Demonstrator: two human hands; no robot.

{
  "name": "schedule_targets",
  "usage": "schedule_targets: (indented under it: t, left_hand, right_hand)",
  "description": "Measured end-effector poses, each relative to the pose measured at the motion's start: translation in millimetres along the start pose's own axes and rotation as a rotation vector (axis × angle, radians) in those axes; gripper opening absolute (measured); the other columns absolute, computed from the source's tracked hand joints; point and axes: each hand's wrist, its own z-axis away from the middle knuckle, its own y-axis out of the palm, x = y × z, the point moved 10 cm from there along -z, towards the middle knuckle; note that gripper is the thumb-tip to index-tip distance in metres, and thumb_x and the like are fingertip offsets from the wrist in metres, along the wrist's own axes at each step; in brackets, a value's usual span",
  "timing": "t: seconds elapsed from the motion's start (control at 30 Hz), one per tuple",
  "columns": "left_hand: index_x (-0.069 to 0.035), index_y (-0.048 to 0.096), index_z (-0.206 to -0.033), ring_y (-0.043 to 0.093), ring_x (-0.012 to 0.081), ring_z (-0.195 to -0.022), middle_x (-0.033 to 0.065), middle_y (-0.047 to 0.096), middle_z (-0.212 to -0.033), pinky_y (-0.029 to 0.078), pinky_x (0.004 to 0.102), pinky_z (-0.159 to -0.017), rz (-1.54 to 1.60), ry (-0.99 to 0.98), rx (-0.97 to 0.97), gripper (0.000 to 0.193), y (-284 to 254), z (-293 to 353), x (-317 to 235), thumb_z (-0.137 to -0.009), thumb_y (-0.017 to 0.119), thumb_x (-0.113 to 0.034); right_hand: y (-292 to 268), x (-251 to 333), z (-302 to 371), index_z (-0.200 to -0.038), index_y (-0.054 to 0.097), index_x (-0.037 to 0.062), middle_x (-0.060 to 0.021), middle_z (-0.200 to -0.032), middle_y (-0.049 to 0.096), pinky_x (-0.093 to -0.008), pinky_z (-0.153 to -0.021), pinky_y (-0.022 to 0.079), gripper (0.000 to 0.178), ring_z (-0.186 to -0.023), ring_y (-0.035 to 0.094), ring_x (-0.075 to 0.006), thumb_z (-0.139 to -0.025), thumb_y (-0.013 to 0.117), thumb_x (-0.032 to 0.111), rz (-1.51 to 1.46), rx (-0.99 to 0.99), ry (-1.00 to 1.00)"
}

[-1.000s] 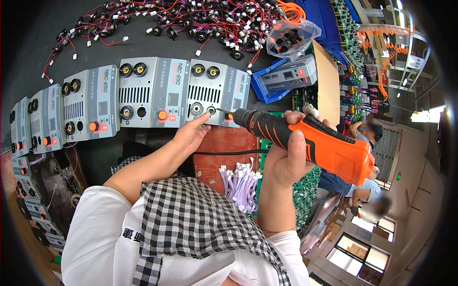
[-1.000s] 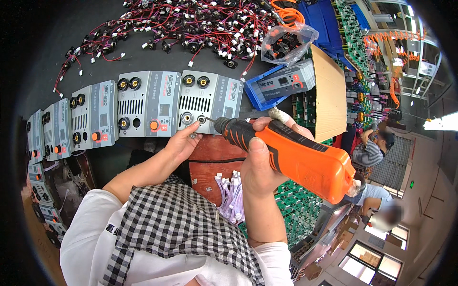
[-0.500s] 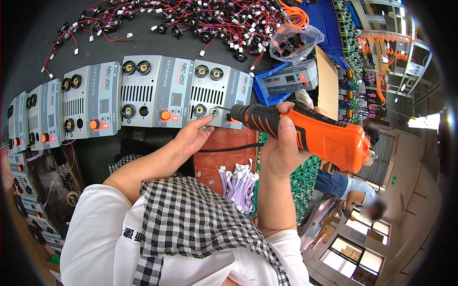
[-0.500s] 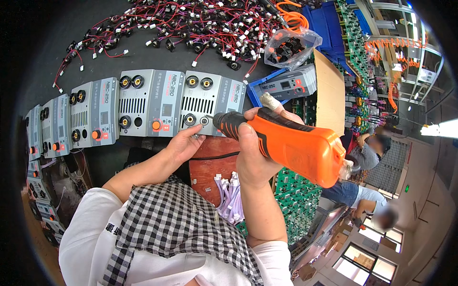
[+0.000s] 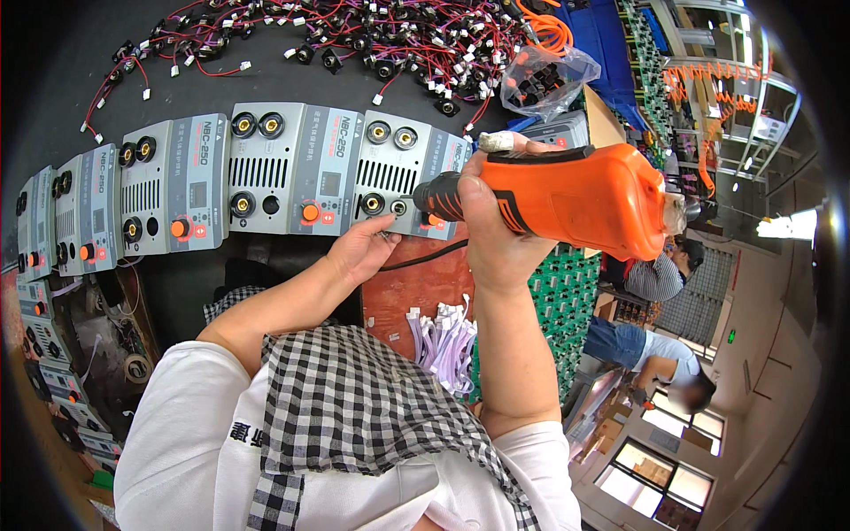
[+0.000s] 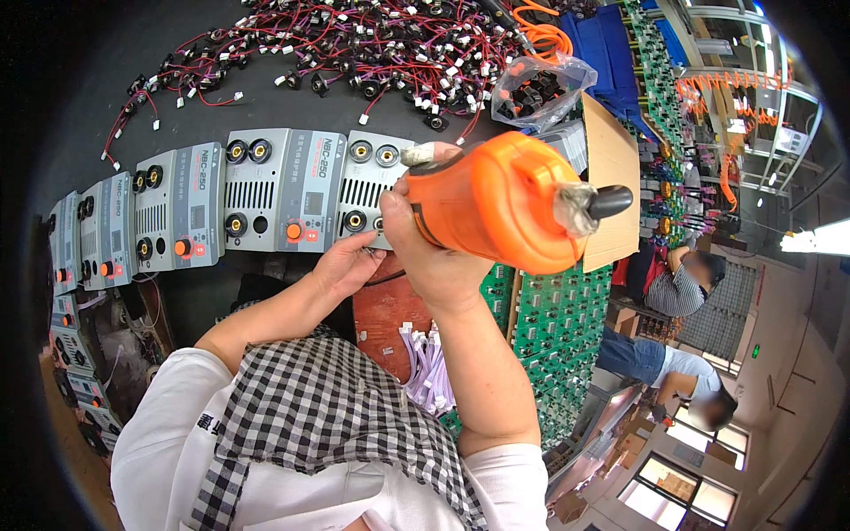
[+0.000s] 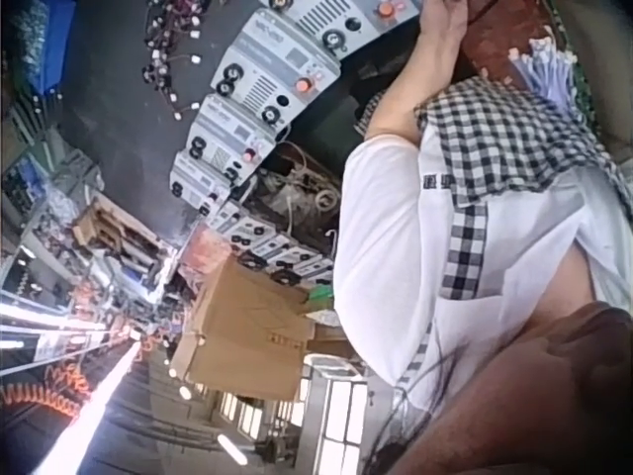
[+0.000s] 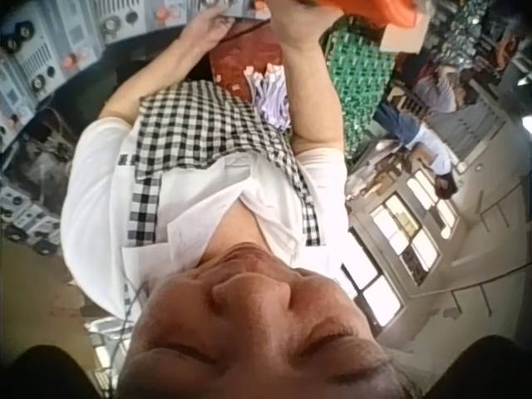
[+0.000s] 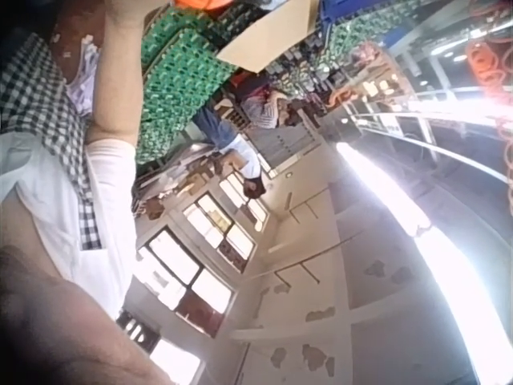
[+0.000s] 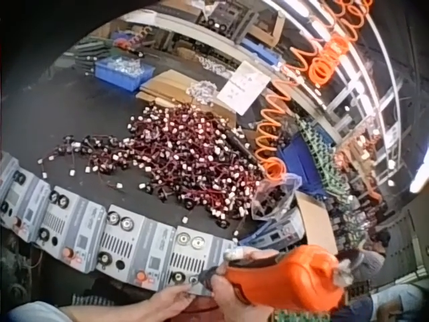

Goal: The person assembles PCB components and fans into metal enclosures by securing them with screws using an electric screwdriver, then connects wire harnesses.

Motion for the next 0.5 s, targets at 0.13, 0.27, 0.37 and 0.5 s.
schedule_targets:
  t: [0.13, 0.27, 0.37, 0.5]
  left_hand:
    - [-0.008, 0.051, -0.100, 0.050, 0.0126, -0.088, 0.0025, 0.056, -0.096, 0.038, 0.0263, -0.076, -0.083, 0.019, -0.150, 0.019, -1, 10, -5, -0.081, 0.056, -0.008]
    - [-0.008, 0.050, -0.097, 0.048, 0.0142, -0.080, 0.0041, 0.053, -0.091, 0.039, 0.0274, -0.073, -0.310, -0.053, -0.348, 0.015, -35, 34, -6, -0.084, 0.054, -0.015]
    - [-0.007, 0.052, -0.091, 0.049, 0.0141, -0.077, 0.0046, 0.053, -0.088, 0.039, 0.0268, -0.070, -0.668, -0.146, -0.391, 0.011, -36, 63, -6, -0.086, 0.051, -0.017]
    - [-0.004, 0.051, -0.103, 0.053, 0.0142, -0.076, 0.0055, 0.054, -0.084, 0.041, 0.0244, -0.065, -0.689, -0.320, -0.042, 0.018, 4, 67, 11, -0.090, 0.042, -0.013]
  right_hand:
    - [-17, 7, 11, -0.109, 0.037, 0.0068, -0.0114, -0.097, 0.050, -0.0357, -0.075, 0.046, 0.050, -0.082, 0.053, -0.0194, -0.066, 0.056, -0.010, -0.089, -0.051, -0.027]
    - [-75, 33, 40, -0.108, 0.038, 0.0064, -0.0128, -0.099, 0.053, -0.0371, -0.075, 0.045, 0.049, -0.080, 0.055, -0.0191, -0.066, 0.060, -0.002, -0.131, -0.350, -0.091]
    - [-99, 50, 64, -0.111, 0.038, 0.0118, -0.0093, -0.102, 0.052, -0.0401, -0.078, 0.044, 0.051, -0.081, 0.054, -0.0199, -0.067, 0.063, 0.005, -0.212, -0.403, -0.048]
    - [-113, 65, 89, -0.112, 0.038, 0.0130, -0.0073, -0.099, 0.051, -0.0394, -0.078, 0.044, 0.052, -0.080, 0.054, -0.0181, -0.067, 0.065, 0.011, -0.205, -0.472, -0.062]
